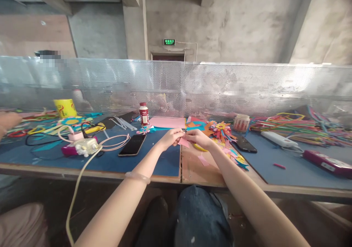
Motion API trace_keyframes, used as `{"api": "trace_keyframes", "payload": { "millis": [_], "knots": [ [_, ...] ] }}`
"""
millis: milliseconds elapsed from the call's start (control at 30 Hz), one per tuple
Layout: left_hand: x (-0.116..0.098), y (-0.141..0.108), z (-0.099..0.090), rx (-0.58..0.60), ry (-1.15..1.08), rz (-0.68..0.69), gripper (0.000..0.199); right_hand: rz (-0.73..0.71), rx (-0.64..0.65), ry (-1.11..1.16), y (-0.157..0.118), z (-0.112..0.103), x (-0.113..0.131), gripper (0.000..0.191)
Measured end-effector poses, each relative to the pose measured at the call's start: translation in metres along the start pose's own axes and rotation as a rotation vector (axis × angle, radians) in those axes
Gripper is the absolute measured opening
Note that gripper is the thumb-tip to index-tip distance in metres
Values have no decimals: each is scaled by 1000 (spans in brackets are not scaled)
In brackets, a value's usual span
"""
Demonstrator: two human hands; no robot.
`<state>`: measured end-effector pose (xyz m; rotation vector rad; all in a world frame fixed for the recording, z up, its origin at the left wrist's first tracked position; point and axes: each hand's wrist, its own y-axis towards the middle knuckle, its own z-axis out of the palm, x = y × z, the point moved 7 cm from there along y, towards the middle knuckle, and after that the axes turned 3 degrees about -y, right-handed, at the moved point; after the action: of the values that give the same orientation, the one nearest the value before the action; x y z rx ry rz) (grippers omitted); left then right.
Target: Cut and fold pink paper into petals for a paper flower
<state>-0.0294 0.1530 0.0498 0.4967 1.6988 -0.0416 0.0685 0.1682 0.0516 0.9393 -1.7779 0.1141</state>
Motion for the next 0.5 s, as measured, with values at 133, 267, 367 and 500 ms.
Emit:
{"api": "trace_keyframes", "payload": {
  "millis": [133,267,367,500],
  "knots": [
    [-5,0,-3,-26,43,59,23,20,41,85,-1,3,0,35],
    [-8,0,-12,-108,1,113,22,50,32,90,-2,3,0,36],
    [-8,1,-18,-183,-29,137,22,44,39,96,-3,3,2,35],
    [-8,5,-27,-248,-41,183,25,60,28,102,-4,0,1,30]
  ]
}}
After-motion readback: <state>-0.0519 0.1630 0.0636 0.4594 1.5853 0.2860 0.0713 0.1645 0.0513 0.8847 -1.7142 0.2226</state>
